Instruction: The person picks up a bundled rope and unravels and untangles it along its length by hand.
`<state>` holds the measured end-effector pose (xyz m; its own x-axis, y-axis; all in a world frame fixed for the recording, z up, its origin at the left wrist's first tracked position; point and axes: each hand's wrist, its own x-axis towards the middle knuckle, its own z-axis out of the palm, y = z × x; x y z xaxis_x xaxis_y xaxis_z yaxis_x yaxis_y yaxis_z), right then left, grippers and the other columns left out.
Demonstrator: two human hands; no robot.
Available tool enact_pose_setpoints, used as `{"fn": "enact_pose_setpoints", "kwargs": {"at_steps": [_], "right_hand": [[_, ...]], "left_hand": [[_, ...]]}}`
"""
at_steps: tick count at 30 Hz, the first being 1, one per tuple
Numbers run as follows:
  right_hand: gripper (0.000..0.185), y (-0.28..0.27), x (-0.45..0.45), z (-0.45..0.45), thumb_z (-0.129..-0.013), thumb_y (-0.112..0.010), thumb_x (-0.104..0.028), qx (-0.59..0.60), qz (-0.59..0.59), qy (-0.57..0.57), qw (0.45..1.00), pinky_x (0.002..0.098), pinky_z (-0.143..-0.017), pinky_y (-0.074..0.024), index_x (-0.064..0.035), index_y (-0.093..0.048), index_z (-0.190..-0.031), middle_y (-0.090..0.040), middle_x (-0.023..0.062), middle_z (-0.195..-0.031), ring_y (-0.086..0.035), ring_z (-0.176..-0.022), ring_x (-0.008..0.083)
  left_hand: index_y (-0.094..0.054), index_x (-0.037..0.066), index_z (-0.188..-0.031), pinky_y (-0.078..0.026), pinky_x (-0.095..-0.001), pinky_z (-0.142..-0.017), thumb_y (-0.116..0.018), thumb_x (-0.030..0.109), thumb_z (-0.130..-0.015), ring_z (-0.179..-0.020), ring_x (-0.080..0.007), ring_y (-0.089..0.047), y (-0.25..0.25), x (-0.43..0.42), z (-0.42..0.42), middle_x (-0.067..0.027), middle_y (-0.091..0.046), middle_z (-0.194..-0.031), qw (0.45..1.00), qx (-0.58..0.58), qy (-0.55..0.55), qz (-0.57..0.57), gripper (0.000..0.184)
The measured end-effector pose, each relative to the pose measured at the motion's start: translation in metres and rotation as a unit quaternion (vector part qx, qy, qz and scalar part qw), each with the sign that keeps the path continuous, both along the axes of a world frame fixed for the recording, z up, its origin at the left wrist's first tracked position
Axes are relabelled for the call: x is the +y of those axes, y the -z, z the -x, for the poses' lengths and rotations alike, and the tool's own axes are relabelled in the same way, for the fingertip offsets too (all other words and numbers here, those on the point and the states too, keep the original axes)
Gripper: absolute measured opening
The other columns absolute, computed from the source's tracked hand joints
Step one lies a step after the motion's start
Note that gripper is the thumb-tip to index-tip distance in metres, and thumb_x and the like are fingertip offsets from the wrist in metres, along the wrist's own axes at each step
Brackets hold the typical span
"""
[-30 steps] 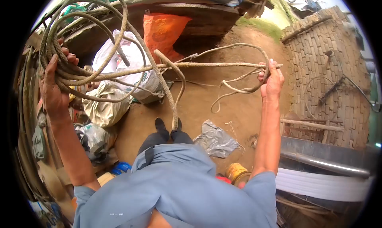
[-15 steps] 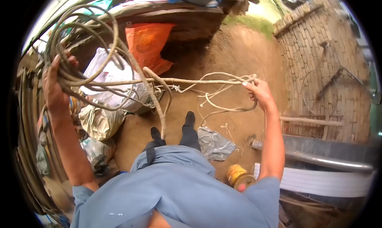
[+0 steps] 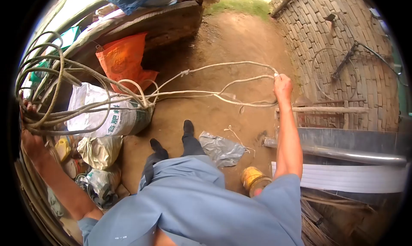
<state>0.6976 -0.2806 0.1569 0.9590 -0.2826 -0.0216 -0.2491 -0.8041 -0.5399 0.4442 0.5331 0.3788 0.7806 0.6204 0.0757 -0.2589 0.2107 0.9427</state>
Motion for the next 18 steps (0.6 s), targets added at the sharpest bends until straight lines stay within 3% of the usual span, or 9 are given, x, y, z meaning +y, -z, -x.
{"fn": "enact_pose_setpoints", "kwargs": {"at_steps": [1,4,9,10,11,16,18], "right_hand": [[0.033,-0.007,-0.004,0.000,-0.097,-0.063,-0.025,-0.019,-0.005,0.013,1.000,0.0441,-0.054,-0.0458,-0.0013,-0.062,-0.074,-0.057,0.0153,-0.057,-0.062,-0.051,0.0265],[0.035,-0.016,-0.031,-0.004,-0.097,-0.062,-0.027,-0.097,0.029,0.025,0.995,0.0443,-0.052,-0.0454,-0.0010,-0.062,-0.075,-0.059,0.0158,-0.057,-0.062,-0.050,0.0273],[0.029,-0.026,-0.027,-0.004,-0.097,-0.062,-0.025,-0.115,-0.002,0.043,0.992,0.0430,-0.056,-0.0500,-0.0007,-0.066,-0.081,-0.065,0.0154,-0.061,-0.066,-0.053,0.0268],[0.027,-0.028,-0.017,-0.003,-0.097,-0.063,-0.023,-0.103,-0.014,0.068,0.992,0.0425,-0.059,-0.0515,-0.0002,-0.068,-0.085,-0.067,0.0149,-0.063,-0.068,-0.055,0.0270],[0.025,-0.027,-0.010,-0.006,-0.096,-0.064,-0.022,-0.091,-0.025,0.094,0.991,0.0419,-0.061,-0.0530,0.0003,-0.070,-0.088,-0.069,0.0144,-0.065,-0.070,-0.057,0.0271],[0.022,0.053,-0.019,-0.013,-0.095,-0.064,-0.021,-0.108,0.033,0.088,0.990,0.0430,-0.069,-0.0545,-0.0002,-0.072,-0.091,-0.073,0.0158,-0.073,-0.073,-0.064,0.0304],[0.024,0.085,-0.031,-0.021,-0.098,-0.062,-0.022,-0.141,0.076,0.090,0.983,0.0354,-0.055,-0.0555,0.0001,-0.072,-0.097,-0.072,0.0125,-0.071,-0.071,-0.056,0.0200]], "left_hand": [[-0.056,-0.011,-0.129,-0.051,-0.0301,-0.092,-0.059,0.019,-0.105,-0.095,-0.0194,-0.058,0.000,-0.005,-0.003,-0.0124,-0.061,-0.103,1.000,0.007,-0.023,0.008,0.038],[-0.055,-0.011,-0.132,-0.050,-0.0294,-0.088,-0.059,0.018,-0.105,-0.092,-0.0183,-0.056,0.005,0.003,-0.019,-0.0126,-0.062,-0.105,1.000,-0.017,0.016,-0.011,0.040],[-0.049,-0.009,-0.144,-0.045,-0.0272,-0.079,-0.062,0.018,-0.104,-0.088,-0.0151,-0.054,-0.001,-0.028,-0.042,-0.0116,-0.064,-0.114,0.997,-0.038,0.072,0.000,0.050],[-0.056,-0.008,-0.128,-0.046,-0.0270,-0.081,-0.062,0.019,-0.103,-0.090,-0.0155,-0.054,-0.007,-0.048,-0.046,-0.0085,-0.061,-0.105,0.996,-0.038,0.078,-0.013,0.037],[-0.055,-0.008,-0.128,-0.046,-0.0272,-0.081,-0.063,0.019,-0.103,-0.090,-0.0154,-0.053,-0.014,-0.061,-0.048,-0.0086,-0.061,-0.106,0.994,-0.041,0.095,-0.028,0.038],[-0.053,-0.007,-0.127,-0.044,-0.0263,-0.080,-0.064,0.019,-0.102,-0.088,-0.0148,-0.050,-0.040,-0.070,-0.051,-0.0083,-0.056,-0.099,0.988,-0.060,0.137,-0.038,0.038],[-0.053,-0.005,-0.125,-0.042,-0.0244,-0.076,-0.063,0.020,-0.103,-0.083,-0.0127,-0.047,-0.049,-0.068,-0.050,-0.0055,-0.052,-0.091,0.990,-0.052,0.112,-0.061,0.035]]}}
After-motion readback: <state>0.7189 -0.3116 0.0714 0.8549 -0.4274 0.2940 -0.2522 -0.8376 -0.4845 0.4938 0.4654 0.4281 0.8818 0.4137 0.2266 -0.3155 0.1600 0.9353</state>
